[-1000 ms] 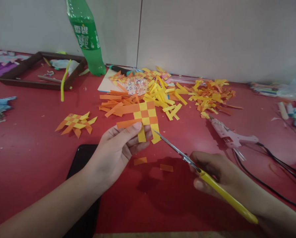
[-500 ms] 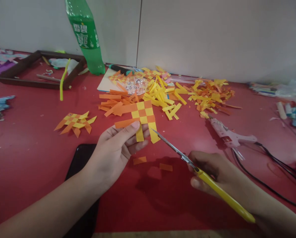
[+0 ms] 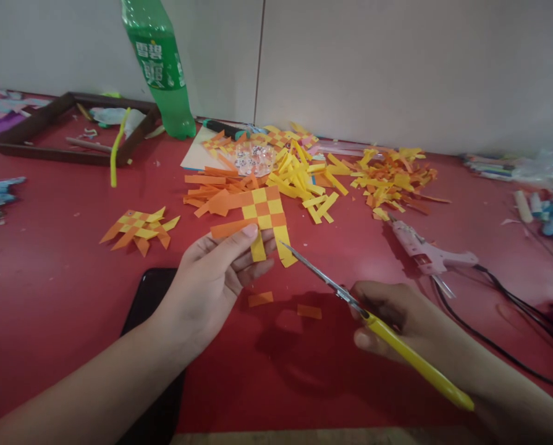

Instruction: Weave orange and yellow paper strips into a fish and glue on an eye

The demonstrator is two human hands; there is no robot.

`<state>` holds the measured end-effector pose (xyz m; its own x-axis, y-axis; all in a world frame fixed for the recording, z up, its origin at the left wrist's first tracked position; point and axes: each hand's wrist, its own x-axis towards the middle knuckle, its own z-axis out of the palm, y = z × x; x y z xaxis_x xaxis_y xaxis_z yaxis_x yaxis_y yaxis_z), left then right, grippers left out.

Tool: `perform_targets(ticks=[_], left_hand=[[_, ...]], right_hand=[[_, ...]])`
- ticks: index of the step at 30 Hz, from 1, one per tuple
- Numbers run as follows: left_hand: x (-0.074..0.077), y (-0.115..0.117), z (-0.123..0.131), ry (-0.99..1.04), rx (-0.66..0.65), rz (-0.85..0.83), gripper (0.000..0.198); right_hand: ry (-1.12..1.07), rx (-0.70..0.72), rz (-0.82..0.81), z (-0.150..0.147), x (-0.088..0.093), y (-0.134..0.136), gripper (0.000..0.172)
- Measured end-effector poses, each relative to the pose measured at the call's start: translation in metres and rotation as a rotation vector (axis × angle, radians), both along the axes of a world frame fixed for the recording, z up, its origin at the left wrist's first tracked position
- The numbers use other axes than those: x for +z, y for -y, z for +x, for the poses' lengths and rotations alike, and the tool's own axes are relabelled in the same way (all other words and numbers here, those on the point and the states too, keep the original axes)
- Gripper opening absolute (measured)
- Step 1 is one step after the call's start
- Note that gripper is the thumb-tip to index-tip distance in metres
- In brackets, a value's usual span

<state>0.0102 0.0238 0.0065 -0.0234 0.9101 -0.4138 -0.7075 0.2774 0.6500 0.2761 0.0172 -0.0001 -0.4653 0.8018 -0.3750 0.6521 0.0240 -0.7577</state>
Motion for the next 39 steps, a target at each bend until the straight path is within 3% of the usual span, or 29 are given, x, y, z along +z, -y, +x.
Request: perform_targets(ticks=[31,39], left_hand=[[-0.0025,-0.0008,-0.0006,-0.032,-0.032,-0.026,0.010],[-0.0006,-0.0001,-0.0014,-0.062,-0.040,-0.023,0.025]], right_hand=[[0.018,-0.016,-0.026,-0.0051,0.0022,-0.0012,0.058],[0.036,-0.020,-0.033,-0.0032,0.0010,-0.0009,0.059]])
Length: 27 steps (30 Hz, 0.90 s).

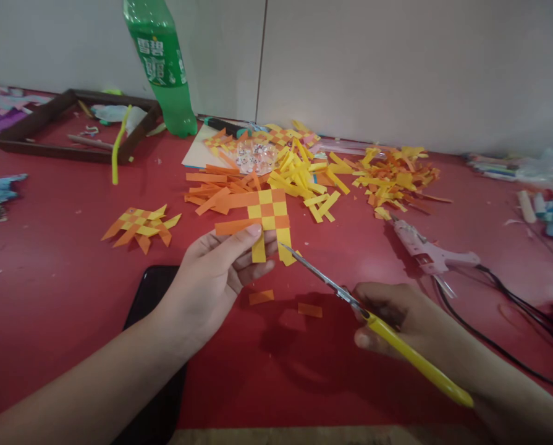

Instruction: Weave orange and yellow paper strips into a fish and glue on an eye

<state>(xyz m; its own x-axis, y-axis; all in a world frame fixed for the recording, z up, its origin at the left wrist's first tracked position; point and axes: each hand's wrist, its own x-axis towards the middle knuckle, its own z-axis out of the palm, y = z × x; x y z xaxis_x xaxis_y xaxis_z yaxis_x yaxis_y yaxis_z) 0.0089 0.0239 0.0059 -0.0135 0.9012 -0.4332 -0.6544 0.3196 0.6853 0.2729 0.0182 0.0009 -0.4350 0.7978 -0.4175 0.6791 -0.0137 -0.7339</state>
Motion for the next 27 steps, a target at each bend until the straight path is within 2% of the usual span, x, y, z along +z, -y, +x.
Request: perform_targets(ticks=[5,15,24,27], left_hand=[[-0.0001,-0.0001,-0.0008,0.012,-0.020,0.011,0.031],[-0.0001,-0.0006,-0.0011,-0.015,-0.025,0.017,0.028],[-0.0022,-0.0009,-0.0011,-0.042,-0.002,0.016,0.013],[-0.0023,-0.0017,-0.0011,-0.051,0.001,0.021,0.015]], right_hand=[[0.035,0.001,0.007,0.0004,-0.0002,-0.0008,0.060],[0.113,-0.025,0.050,0.0021,-0.0017,-0.0028,0.064],[0.182,-0.025,0.084,-0.0013,0.0031,-0.0050,0.066],[0.180,-0.007,0.099,0.0017,0.0013,-0.0056,0.064]])
